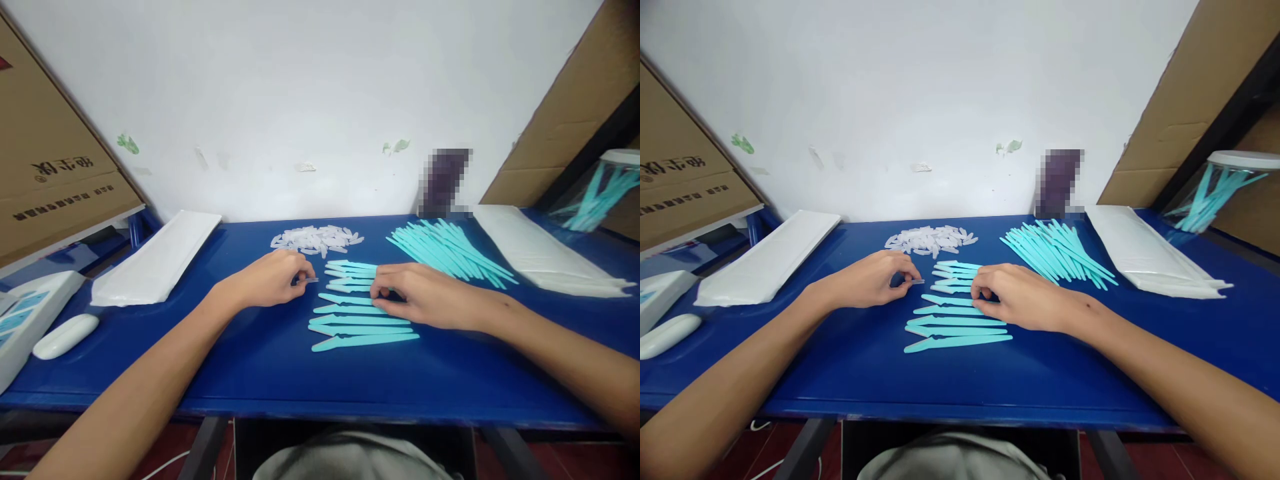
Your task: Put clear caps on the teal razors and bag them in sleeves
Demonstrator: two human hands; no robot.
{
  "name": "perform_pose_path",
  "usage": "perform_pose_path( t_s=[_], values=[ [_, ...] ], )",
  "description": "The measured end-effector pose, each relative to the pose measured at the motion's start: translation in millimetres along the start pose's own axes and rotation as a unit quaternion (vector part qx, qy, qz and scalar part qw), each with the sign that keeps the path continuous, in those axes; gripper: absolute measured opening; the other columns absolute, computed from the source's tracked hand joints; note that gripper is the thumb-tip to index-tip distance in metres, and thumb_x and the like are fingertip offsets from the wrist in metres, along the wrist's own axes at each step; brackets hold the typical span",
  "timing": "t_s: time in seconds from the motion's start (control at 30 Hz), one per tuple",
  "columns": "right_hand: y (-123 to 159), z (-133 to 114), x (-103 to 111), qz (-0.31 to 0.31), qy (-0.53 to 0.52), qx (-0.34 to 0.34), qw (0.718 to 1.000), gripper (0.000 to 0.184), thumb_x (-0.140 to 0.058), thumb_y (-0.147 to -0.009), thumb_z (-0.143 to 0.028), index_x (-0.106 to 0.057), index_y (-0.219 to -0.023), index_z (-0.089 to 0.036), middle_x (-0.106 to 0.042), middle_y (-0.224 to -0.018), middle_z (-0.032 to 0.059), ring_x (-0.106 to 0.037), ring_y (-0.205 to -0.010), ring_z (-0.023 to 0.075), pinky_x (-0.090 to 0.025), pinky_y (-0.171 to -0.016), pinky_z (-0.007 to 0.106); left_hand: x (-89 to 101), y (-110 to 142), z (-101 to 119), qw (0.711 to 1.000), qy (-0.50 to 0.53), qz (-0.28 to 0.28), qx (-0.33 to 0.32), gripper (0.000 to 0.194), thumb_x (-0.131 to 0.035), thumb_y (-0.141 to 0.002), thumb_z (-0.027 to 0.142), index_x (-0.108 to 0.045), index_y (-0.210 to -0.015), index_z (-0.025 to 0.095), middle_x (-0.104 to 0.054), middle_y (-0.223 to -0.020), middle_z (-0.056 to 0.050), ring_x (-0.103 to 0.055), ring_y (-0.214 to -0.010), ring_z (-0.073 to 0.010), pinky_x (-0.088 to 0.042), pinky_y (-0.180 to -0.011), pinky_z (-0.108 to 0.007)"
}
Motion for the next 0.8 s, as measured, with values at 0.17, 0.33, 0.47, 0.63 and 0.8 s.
perform_pose_path(
  t_s=[0.17,0.33,0.47,0.63,0.8],
  values=[
    [0.1,-2.8,3.4,-0.041,-0.033,-0.069,0.996,0.018,-0.056,-0.091,-0.035,-0.066,-0.084,-0.021,-0.06,-0.074,0.0006,-0.049,-0.063,0.0142,-0.033,-0.057,0.027,-2.0,-0.8,-0.2,0.997,0.067,0.007,-0.033,0.017,-0.063,-0.091,0.026,-0.078,-0.099,0.022,-0.076,-0.096,-0.004,-0.068,-0.087,-0.018,-0.05,-0.08,-0.031],
    [1.4,-5.7,6.7,-0.024,0.031,-0.039,0.998,0.011,-0.056,-0.087,-0.028,-0.062,-0.08,-0.021,-0.06,-0.073,0.0,-0.05,-0.066,0.0158,-0.035,-0.066,0.03,-6.0,-3.1,-1.3,0.993,0.12,-0.001,-0.022,0.019,-0.069,-0.09,0.036,-0.079,-0.088,0.02,-0.076,-0.085,-0.003,-0.068,-0.077,-0.0156,-0.05,-0.071,-0.028],
    [4.0,-4.4,8.4,0.015,0.053,-0.009,0.998,0.015,-0.053,-0.088,-0.029,-0.06,-0.076,-0.021,-0.064,-0.073,0.0011,-0.055,-0.072,0.018,-0.037,-0.079,0.035,-6.5,-3.4,-1.9,0.994,0.105,0.006,-0.035,0.016,-0.067,-0.091,0.031,-0.078,-0.092,0.02,-0.075,-0.09,-0.004,-0.067,-0.08,-0.0156,-0.051,-0.075,-0.029],
    [6.3,-2.3,7.8,0.016,0.024,-0.013,0.999,0.01,-0.054,-0.087,-0.027,-0.061,-0.082,-0.022,-0.06,-0.061,-0.0005,-0.055,-0.065,0.0174,-0.035,-0.059,0.028,-5.7,-3.3,-3.8,0.991,0.127,-0.005,-0.041,0.019,-0.061,-0.093,0.026,-0.078,-0.1,0.022,-0.075,-0.098,-0.005,-0.067,-0.08,-0.0149,-0.051,-0.071,-0.028],
    [5.1,-1.8,7.0,-0.017,0.001,-0.013,1.0,0.009,-0.054,-0.084,-0.019,-0.063,-0.086,-0.021,-0.052,-0.051,-0.0063,-0.036,-0.042,0.0095,-0.026,-0.047,0.026,-3.6,-2.9,-5.0,0.991,0.136,-0.008,-0.012,0.017,-0.066,-0.09,0.031,-0.078,-0.094,0.02,-0.075,-0.087,-0.004,-0.064,-0.069,-0.014,-0.049,-0.063,-0.027]
  ],
)
Point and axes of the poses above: each hand's wrist, its own y-axis away from the middle knuckle, its own x-axis out of the back of the hand, z = x × y, the point moved 1 cm from there along -y, towards the middle knuckle
